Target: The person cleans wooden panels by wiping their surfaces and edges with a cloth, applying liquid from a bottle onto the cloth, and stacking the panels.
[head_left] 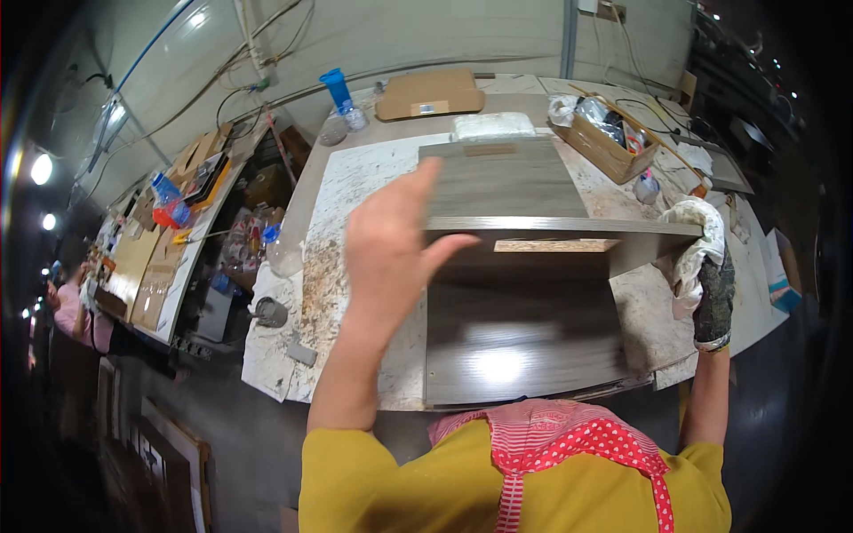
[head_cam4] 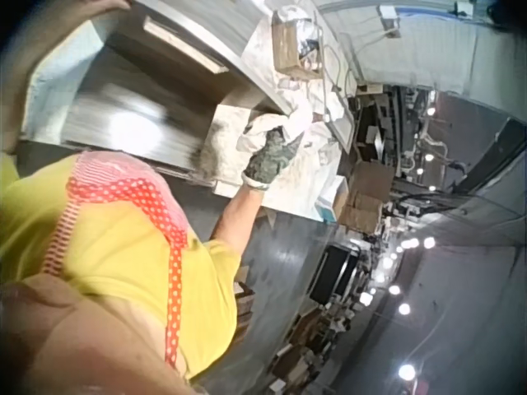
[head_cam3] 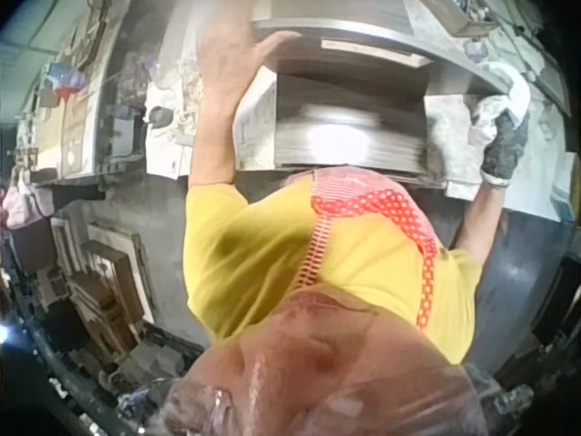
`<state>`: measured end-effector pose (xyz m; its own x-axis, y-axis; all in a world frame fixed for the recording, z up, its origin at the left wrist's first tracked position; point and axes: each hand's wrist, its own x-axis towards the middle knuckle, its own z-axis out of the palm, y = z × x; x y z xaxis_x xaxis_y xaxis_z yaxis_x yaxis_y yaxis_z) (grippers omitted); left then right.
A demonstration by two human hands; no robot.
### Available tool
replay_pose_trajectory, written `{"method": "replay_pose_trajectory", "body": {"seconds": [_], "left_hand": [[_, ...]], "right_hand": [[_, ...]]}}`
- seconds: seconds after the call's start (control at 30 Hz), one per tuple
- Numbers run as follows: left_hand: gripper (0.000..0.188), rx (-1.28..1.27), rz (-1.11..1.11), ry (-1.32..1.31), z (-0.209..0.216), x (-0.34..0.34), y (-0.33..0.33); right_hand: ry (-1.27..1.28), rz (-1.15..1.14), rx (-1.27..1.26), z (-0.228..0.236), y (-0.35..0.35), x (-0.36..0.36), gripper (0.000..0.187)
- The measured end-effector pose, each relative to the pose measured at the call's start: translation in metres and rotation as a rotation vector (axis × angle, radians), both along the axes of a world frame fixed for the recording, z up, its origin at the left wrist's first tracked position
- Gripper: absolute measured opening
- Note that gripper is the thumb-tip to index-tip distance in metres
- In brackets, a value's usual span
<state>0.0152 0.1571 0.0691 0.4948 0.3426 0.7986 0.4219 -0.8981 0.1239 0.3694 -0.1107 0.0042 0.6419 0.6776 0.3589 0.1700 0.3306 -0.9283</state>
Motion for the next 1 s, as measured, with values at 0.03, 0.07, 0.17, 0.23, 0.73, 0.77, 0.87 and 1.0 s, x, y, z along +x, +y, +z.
{"method": "replay_pose_trajectory", "body": {"seconds": [0.03, 0.07, 0.17, 0.23, 0.73, 0.77, 0.87, 1.0], "left_hand": [[0.07, 0.001, -0.021, -0.002, -0.007, -0.003, 0.004], [0.064, -0.327, -0.095, -0.221, -0.015, -0.007, 0.005], [0.051, -0.88, -0.347, -0.502, -0.041, -0.013, 0.01], [0.044, -1.103, -0.533, -0.569, -0.052, -0.016, 0.012], [0.025, -0.922, -0.514, -0.66, -0.064, -0.01, -0.024], [0.024, -0.851, -0.421, -0.756, -0.067, -0.007, -0.024], [0.02, -1.033, -0.59, -0.723, -0.052, -0.005, -0.017], [0.016, -1.05, -0.535, -0.684, -0.049, -0.009, -0.004]], "right_hand": [[0.009, -0.049, 0.01, -0.007, -0.007, 0.004, 0.046], [0.018, -0.09, 0.018, -0.015, -0.013, 0.009, 0.046], [0.042, -0.183, 0.038, -0.036, -0.022, 0.021, 0.046], [0.047, -0.234, 0.045, -0.045, -0.025, 0.026, 0.046], [-1.311, 0.462, -1.004, 0.21, 0.143, -0.241, 0.037], [-1.418, 0.391, -0.751, 0.187, 0.153, -0.236, 0.039], [-1.638, 0.089, -0.012, 0.111, 0.168, -0.211, 0.048], [-1.506, -0.207, 0.025, 0.102, 0.141, -0.114, 0.036]]}}
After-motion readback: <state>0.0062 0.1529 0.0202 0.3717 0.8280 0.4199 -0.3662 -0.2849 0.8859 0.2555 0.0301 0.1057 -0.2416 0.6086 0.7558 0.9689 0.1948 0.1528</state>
